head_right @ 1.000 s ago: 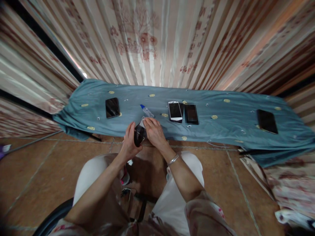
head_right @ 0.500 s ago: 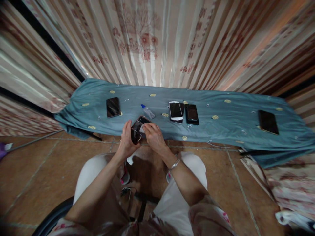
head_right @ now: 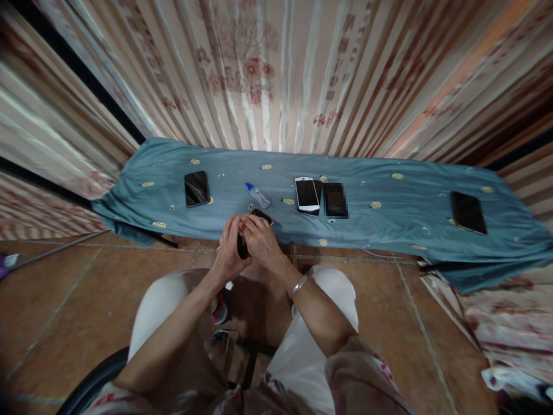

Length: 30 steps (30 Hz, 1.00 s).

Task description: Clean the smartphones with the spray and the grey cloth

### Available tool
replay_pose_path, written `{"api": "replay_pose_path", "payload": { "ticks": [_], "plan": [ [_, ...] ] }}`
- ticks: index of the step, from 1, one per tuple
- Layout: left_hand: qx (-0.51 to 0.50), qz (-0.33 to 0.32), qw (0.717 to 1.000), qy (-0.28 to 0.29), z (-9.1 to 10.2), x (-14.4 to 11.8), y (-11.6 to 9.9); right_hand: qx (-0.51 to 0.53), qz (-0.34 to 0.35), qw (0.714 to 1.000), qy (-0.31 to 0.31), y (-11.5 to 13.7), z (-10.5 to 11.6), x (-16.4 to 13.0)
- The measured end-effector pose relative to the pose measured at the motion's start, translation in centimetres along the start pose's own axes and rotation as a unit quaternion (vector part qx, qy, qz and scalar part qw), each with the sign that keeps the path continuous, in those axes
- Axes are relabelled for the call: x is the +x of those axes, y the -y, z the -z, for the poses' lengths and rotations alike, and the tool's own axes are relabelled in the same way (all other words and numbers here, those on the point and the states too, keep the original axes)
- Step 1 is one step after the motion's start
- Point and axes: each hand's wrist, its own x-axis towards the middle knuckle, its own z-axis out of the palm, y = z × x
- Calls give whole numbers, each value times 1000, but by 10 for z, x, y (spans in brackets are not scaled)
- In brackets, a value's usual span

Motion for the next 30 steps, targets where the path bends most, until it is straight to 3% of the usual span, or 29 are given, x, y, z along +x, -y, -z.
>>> {"api": "replay_pose_path", "payload": {
  "ticks": [6,12,21,27,30],
  "plan": [
    [2,-3,1000,8,0,0,-5,-11,-90,996,-21,-25,5,7],
    [-14,12,1000,-14,5,1,-2,78,-149,984,-60,-47,5,4],
    [-101,70,991,-51,5,5,10,117,-157,976,-96,-50,13,-3],
    [-293,211,933,-18,-4,2,11,75,-133,982,-108,-45,13,-4],
    [-342,248,906,-18,-5,3,11,47,-109,987,-108,-39,15,-4]
  ]
}}
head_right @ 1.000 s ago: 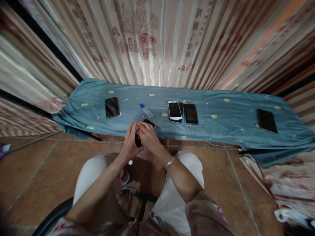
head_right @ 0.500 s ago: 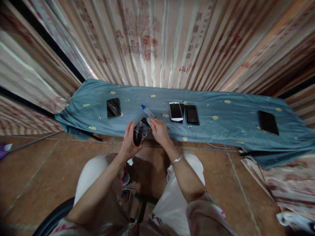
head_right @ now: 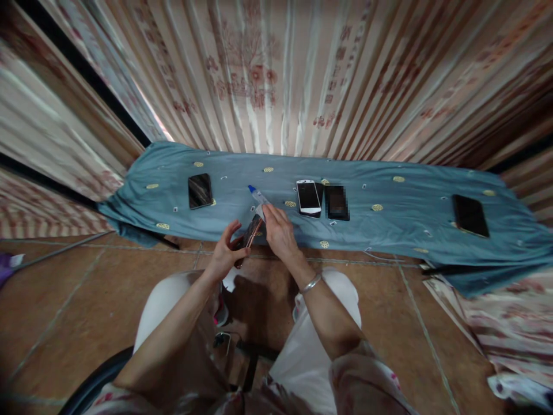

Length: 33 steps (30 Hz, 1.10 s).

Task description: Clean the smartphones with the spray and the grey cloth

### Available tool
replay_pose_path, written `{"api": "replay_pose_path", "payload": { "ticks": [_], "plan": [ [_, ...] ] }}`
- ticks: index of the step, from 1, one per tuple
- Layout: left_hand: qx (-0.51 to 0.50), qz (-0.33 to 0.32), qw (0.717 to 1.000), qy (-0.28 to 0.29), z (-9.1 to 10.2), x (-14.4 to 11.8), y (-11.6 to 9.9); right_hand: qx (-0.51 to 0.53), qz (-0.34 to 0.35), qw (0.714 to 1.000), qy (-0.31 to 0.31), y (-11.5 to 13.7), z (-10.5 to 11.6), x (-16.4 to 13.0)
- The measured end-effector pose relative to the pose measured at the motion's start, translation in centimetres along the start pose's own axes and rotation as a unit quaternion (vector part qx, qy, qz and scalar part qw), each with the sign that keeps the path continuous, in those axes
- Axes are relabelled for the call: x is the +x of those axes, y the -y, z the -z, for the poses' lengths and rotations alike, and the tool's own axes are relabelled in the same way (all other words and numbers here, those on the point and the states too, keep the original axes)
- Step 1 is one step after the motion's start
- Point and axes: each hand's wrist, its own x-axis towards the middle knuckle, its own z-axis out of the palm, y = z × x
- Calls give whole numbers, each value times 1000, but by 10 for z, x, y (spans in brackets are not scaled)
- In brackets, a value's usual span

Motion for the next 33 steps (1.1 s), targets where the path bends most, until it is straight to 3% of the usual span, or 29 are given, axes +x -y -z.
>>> {"api": "replay_pose_path", "payload": {
  "ticks": [9,16,26,33],
  "plan": [
    [-96,62,993,-24,9,5,-6,2,86,996,32,33,-10,-14],
    [-93,51,994,-4,13,5,-4,3,102,993,51,44,-9,-15],
    [-190,109,975,23,1,-5,-17,73,1,997,15,5,-7,9],
    [-249,134,957,59,-1,-12,-28,251,-129,959,21,-12,-11,16]
  ]
}}
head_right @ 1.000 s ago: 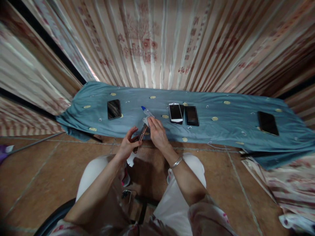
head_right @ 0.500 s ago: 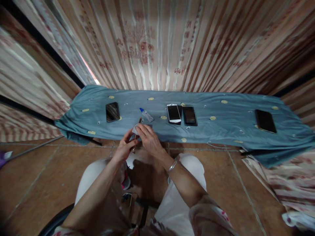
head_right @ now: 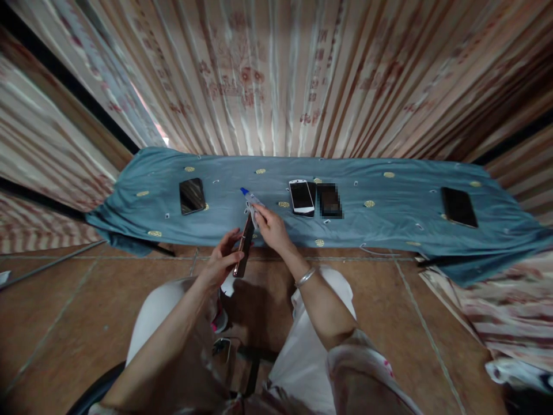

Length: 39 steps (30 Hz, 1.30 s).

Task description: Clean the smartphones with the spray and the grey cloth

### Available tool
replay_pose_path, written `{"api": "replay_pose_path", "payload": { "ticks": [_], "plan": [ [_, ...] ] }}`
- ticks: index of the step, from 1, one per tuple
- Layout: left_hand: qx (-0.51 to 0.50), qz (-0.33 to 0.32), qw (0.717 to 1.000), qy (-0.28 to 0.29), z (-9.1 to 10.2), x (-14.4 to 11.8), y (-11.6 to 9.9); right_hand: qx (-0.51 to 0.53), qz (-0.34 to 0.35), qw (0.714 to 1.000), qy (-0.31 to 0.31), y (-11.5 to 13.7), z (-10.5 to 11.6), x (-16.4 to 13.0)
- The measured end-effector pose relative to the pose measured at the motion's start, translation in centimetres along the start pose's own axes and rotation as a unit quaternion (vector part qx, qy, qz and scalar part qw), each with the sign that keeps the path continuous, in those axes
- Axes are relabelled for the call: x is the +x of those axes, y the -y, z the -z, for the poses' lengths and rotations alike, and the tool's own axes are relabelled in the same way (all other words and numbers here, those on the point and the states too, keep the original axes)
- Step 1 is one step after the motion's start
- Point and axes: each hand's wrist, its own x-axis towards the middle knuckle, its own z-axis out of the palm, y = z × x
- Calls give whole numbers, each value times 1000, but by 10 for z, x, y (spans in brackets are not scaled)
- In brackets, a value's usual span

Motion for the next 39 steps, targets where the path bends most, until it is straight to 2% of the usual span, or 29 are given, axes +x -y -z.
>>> {"api": "replay_pose_path", "payload": {
  "ticks": [4,8,11,16,18,23,29,35,39],
  "plan": [
    [-32,20,999,33,-3,-3,-4,104,-67,992,9,-10,-4,9],
    [-55,21,997,40,-5,-6,-9,215,-144,966,14,-16,-12,15],
    [-53,14,998,45,-7,-8,-13,308,-202,930,0,-13,-18,14],
    [-64,9,997,39,-7,-9,-17,439,-324,837,26,-3,-19,9],
    [-67,4,997,35,-6,-7,-17,458,-342,820,40,1,-17,6],
    [-80,7,996,34,-5,-4,-19,467,-367,801,67,6,-19,0],
    [-100,2,995,26,-6,-6,-24,490,-368,790,36,5,-20,-4],
    [-106,-5,994,36,-8,-5,-24,483,-357,800,12,7,-28,-8],
    [-106,-21,994,27,-8,-2,-25,466,-345,814,25,12,-30,-14]
  ]
}}
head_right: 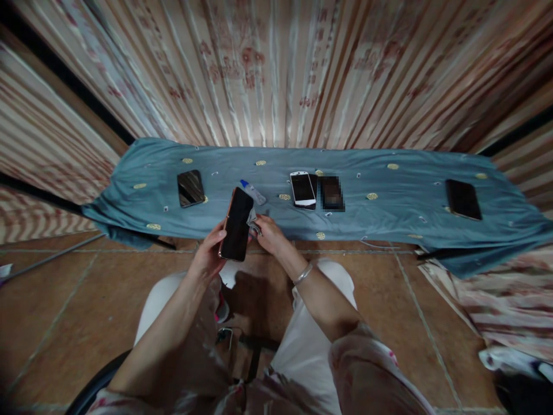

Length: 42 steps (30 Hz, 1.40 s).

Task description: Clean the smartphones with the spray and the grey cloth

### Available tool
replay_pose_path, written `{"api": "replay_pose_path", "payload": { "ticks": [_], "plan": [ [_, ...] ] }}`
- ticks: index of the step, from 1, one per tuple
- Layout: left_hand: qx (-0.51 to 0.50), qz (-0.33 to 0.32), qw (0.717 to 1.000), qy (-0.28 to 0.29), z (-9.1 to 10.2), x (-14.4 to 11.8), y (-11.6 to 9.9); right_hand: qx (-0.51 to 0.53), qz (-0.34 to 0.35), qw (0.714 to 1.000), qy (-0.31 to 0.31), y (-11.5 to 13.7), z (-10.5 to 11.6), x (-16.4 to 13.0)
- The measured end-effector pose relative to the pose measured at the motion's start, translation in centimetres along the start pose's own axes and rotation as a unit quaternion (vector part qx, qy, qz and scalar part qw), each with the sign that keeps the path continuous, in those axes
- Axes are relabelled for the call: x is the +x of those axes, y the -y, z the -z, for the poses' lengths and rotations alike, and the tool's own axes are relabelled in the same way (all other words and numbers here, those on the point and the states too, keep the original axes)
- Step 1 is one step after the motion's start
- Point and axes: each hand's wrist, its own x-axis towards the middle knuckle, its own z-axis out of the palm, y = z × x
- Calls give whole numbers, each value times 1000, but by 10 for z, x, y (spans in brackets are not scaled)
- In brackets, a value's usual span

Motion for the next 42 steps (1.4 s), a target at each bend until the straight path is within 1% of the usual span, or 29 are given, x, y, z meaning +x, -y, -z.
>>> {"api": "replay_pose_path", "payload": {
  "ticks": [7,11,13,17,21,24,29,34,37,40,42],
  "plan": [
    [-13,-11,1000,-7,2,4,-4,-25,0,1000,16,1,-9,-14],
    [-20,-22,999,-34,5,6,-6,-8,15,999,32,-2,-18,-22],
    [-15,-19,999,-37,7,7,-7,-4,17,999,31,-3,-20,-24],
    [10,-7,1000,-6,8,8,-6,-13,15,1000,18,-4,-21,-25],
    [33,-7,999,15,8,7,-3,-11,9,1000,6,1,-18,-26],
    [33,4,999,30,9,4,-2,-14,-2,1000,16,4,-15,-27],
    [31,30,998,40,8,0,0,-28,-48,998,36,5,-15,-29],
    [12,32,999,38,8,-1,2,-36,-66,996,56,6,-15,-28],
    [-13,29,999,25,13,-1,4,-34,-63,996,58,7,-17,-28],
    [-21,35,999,4,21,1,7,-34,-58,995,75,7,-20,-29],
    [-21,43,999,1,25,1,9,-30,-58,994,88,5,-22,-30]
  ]
}}
